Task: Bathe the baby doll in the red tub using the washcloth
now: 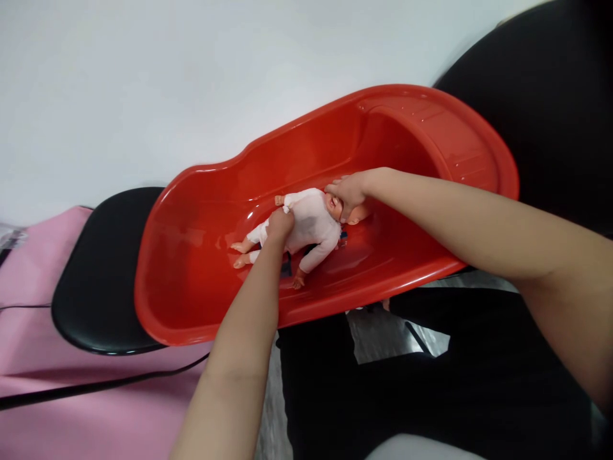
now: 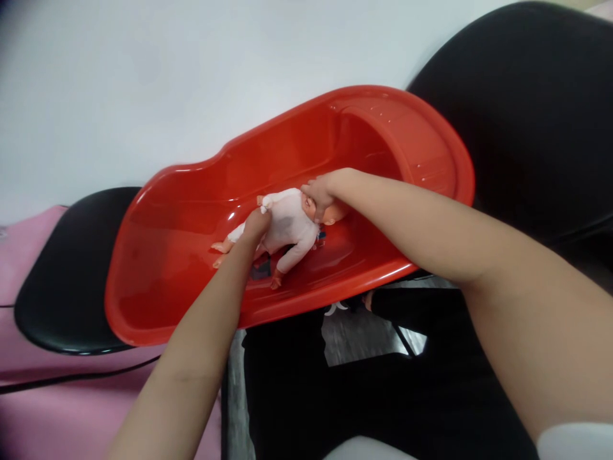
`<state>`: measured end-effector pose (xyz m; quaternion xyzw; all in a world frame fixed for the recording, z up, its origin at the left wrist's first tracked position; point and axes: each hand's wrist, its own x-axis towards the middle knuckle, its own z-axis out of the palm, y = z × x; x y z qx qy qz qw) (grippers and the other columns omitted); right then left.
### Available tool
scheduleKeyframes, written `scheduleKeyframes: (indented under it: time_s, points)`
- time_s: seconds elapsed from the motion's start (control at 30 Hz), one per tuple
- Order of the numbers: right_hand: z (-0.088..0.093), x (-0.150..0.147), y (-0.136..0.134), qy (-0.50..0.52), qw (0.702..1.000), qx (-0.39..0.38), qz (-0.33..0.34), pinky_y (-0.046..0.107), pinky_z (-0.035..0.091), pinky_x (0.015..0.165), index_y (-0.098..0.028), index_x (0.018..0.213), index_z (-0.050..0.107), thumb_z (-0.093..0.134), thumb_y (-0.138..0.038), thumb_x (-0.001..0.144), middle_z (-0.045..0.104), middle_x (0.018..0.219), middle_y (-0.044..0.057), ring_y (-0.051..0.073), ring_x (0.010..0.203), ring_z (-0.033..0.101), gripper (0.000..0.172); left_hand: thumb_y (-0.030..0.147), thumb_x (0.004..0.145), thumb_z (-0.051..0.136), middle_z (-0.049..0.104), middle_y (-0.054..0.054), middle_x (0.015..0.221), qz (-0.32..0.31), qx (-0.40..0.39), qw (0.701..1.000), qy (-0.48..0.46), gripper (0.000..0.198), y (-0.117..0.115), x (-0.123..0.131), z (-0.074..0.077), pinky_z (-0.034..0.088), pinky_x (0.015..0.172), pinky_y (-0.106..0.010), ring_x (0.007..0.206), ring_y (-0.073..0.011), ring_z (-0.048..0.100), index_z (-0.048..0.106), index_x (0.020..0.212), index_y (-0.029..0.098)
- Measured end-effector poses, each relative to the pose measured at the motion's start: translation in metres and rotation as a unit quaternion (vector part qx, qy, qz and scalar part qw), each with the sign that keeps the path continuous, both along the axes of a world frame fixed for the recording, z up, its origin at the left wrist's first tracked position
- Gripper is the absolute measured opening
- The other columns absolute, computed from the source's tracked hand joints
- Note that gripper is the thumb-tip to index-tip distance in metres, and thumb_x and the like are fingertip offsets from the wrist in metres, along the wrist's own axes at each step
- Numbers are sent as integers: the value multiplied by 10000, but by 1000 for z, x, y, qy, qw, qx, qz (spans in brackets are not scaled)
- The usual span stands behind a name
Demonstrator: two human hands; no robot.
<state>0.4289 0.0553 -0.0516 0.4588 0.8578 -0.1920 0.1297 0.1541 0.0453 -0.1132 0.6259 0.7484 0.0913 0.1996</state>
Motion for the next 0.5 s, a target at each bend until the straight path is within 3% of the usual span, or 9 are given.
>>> scheduleKeyframes:
  time_s: [0.2, 0.33, 0.5]
  points:
    - [-6, 1, 5, 4, 1000, 1, 9, 438, 551, 994, -242, 1611, 588, 958, -764, 566, 672, 1496, 142, 416, 1315, 663, 1225, 531, 1120, 440, 744, -235, 1447, 0, -14, 1000, -14, 574, -9, 4, 14, 483, 1194, -596, 1426, -454, 659, 768, 1419, 167]
    - [-10, 2, 6, 9, 1000, 13, 8, 442, 553, 985, -276, 1582, 618, 960, -767, 564, 699, 1457, 121, 408, 1271, 682, 1181, 471, 1124, 441, 731, -227, 1475, -27, -4, 999, -21, 546, -12, 5, 16, 502, 1181, -543, 1438, -423, 655, 735, 1461, 157]
    - [-6, -1, 2, 0, 1000, 8, 4, 440, 545, 1002, -233, 1553, 634, 970, -729, 579, 685, 1470, 140, 401, 1286, 667, 1144, 470, 1136, 425, 728, -225, 1476, -35, 17, 999, -18, 548, -11, 8, 18, 497, 1177, -538, 1422, -420, 664, 690, 1500, 158]
